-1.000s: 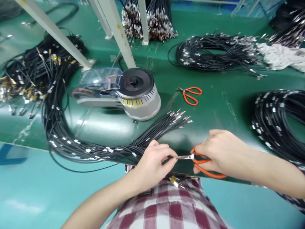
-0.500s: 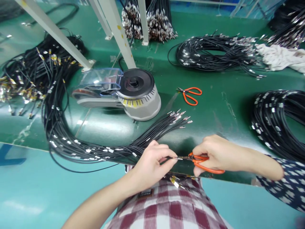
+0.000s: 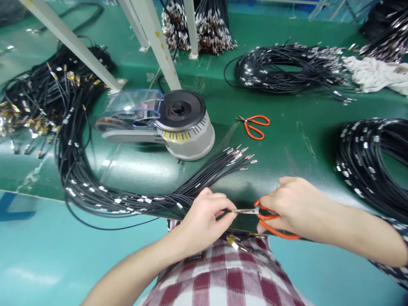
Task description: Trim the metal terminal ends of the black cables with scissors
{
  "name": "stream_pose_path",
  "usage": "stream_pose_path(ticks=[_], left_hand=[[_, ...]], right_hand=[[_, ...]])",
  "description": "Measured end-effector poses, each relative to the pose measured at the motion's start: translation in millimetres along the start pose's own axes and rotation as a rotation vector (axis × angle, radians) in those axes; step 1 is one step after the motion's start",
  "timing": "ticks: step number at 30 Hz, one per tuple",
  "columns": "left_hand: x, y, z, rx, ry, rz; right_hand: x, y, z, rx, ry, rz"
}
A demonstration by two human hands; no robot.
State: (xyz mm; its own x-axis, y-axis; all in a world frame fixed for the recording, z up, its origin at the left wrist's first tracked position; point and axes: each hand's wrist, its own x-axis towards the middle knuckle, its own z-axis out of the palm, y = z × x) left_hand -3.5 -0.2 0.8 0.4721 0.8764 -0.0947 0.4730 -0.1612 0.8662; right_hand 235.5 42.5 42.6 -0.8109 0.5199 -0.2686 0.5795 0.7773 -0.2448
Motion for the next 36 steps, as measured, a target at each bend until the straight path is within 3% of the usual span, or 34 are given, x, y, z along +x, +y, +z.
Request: stream_pose_path(ticks=[6,19,27,36], left_hand=[[-1,-1,-0.4,-0.019,-0.016,-0.017],[1,4,-2.3,0.019,-0.041,-0.021],[-1,1,-2.1,0.001,-0.056,-0.031],[2,2,-4.0,-0.016,-0.08,-0.046]], right_hand=[[4,4,-1,0.292,-0.206,0.155],[3,-7,-7,0.055,-0.08,0.136],[11,1,-10,0.462,-0.347,0.238],[10,0,-17,0.291,-0.23,0.164]])
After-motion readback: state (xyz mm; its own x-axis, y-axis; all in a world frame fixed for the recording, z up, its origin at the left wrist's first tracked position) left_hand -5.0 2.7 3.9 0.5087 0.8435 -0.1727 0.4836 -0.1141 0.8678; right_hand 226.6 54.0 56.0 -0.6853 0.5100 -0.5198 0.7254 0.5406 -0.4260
